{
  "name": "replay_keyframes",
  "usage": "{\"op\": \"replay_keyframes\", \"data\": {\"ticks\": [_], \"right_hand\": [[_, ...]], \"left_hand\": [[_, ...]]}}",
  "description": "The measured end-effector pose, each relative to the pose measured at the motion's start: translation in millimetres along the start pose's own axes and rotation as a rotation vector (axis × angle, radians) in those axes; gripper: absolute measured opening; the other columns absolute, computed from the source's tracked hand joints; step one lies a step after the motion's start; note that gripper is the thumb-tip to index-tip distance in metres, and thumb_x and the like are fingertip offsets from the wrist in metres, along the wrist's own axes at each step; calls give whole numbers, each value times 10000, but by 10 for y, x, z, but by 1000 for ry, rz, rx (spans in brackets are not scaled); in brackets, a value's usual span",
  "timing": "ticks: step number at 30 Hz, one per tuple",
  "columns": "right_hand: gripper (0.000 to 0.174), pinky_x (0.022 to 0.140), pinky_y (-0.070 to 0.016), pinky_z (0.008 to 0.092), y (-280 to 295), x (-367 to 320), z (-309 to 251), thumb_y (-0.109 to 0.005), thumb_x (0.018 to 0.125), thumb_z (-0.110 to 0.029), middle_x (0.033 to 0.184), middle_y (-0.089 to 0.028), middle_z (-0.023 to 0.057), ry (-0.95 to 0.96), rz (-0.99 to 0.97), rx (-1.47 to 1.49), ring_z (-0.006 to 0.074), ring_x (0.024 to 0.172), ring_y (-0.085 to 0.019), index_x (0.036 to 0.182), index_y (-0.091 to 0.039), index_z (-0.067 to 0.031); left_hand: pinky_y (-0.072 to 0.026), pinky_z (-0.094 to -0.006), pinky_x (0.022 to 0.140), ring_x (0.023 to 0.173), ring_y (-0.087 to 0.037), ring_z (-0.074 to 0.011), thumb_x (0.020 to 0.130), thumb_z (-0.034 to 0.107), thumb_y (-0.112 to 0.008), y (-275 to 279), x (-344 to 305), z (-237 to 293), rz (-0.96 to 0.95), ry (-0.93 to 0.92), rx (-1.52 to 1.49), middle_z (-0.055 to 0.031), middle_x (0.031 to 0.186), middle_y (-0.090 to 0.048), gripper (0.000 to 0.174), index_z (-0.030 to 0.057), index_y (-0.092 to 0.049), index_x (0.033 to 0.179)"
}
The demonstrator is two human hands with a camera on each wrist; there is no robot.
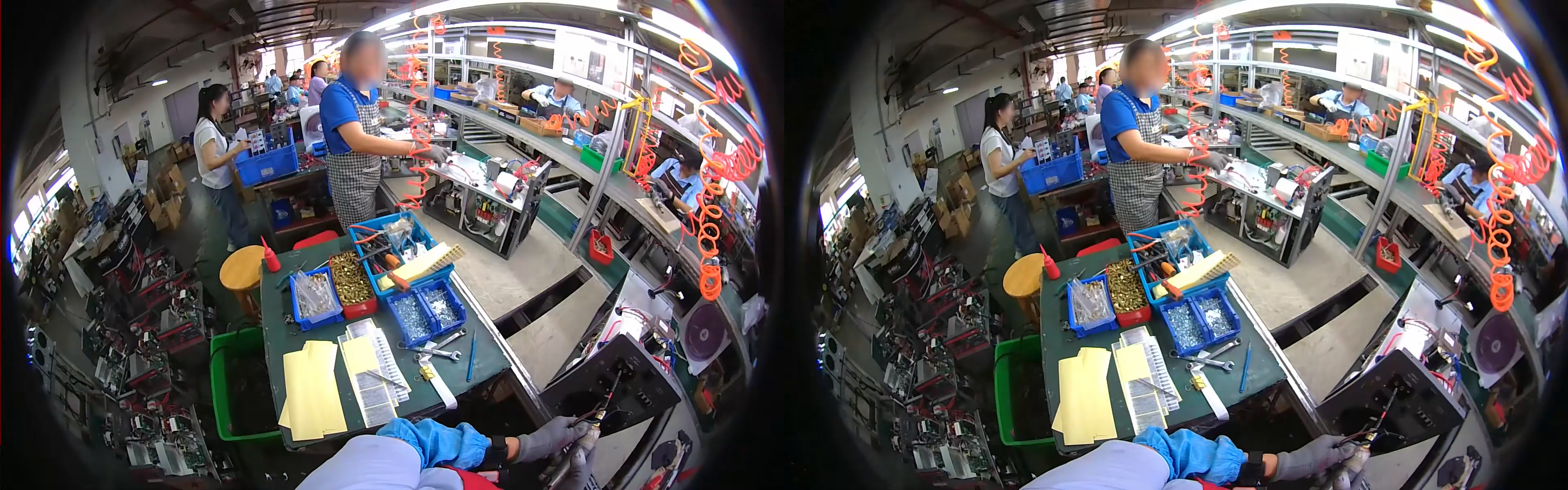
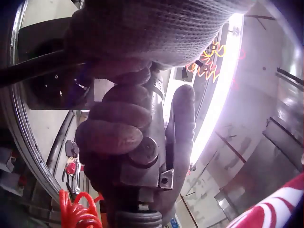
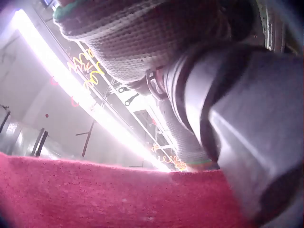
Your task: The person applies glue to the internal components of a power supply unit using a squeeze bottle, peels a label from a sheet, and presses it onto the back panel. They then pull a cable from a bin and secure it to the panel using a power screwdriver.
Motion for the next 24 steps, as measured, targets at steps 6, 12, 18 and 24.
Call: {"op": "replay_keyframes", "data": {"ticks": [6, 12, 18, 24], "right_hand": [[531, 631, -488, 261, -3, -17, -6, -550, 959, -321, 944, -560, 15, 5, 32, -17, 135, 784, -559, 1443, -389, -173], [607, 529, -498, 284, 170, 205, 265, -616, 858, -359, 857, -567, 53, 25, -70, 72, 161, 651, -565, 1383, -405, -142], [565, 739, -520, 284, 116, 60, -50, -633, 848, -204, 1054, -583, 46, 152, 24, -1, 128, 870, -586, 1365, -452, -67], [754, 555, -505, 265, 171, 102, -60, -664, 885, -151, 921, -608, 63, 37, 43, 33, 118, 659, -591, 1516, -253, -118]], "left_hand": [[-504, -299, 752, 839, -558, -107, 1030, 350, -504, 30, 418, -609, 0, -75, 28, -38, 918, -646, 388, 15, -604, 1198], [-463, -234, 661, 808, -506, -52, 1021, 383, -528, -57, -147, 152, -75, 72, -90, 21, 897, -605, 381, 60, -617, 1203], [-529, -280, 815, 928, -633, -119, 1003, 275, -561, -13, -61, -109, 15, 69, -147, -38, 1058, -668, 324, 20, -629, 1190], [-520, -245, 750, 841, -617, -79, 1007, 308, -574, -68, -55, 50, 53, 74, -168, -27, 975, -675, 347, 3, -646, 1157]]}}
Point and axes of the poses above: each hand's wrist, its own x-axis towards the middle knuckle, its own y-axis out of the back of the hand, z = x × y, the point moved 4 cm from there along x, towards the middle knuckle
